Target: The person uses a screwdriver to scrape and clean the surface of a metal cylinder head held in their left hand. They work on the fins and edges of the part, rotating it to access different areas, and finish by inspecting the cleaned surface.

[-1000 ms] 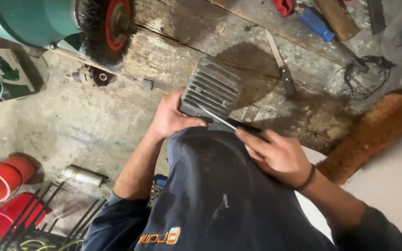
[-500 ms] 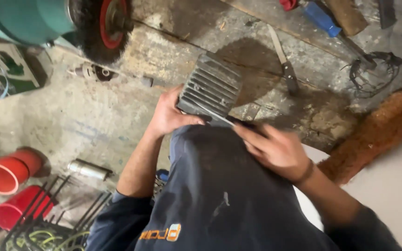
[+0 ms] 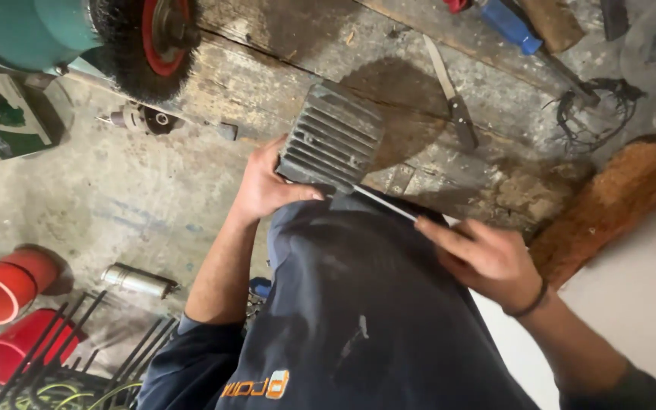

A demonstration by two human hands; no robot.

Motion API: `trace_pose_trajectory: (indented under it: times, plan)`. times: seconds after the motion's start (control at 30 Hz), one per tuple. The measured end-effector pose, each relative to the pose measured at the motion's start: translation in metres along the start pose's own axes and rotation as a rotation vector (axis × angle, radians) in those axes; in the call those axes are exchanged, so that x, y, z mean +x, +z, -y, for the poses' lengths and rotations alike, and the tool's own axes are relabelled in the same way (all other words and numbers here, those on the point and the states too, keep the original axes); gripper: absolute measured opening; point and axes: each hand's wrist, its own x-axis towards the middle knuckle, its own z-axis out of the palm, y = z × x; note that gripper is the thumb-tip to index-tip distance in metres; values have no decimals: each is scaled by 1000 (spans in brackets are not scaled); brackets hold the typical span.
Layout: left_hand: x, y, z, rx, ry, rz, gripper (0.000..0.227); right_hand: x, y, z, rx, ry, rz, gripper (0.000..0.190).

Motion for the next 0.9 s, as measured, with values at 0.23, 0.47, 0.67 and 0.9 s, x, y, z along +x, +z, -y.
trace_pose_trajectory:
  times: [0.23, 0.47, 0.67, 0.9]
  plan:
    - [-6, 2, -3, -69, -57, -12, 68, 58, 34, 20, -80, -32, -27, 53]
    - [-2, 1, -1, 14, -21, -22, 61, 15, 10, 15, -150, 116, 20, 53]
    - [-5, 1, 4, 82, 31, -27, 60, 49, 20, 31, -126, 43, 35, 48]
    - [-3, -2, 4, -15, 27, -31, 59, 15, 5, 13, -87, 176, 24, 46]
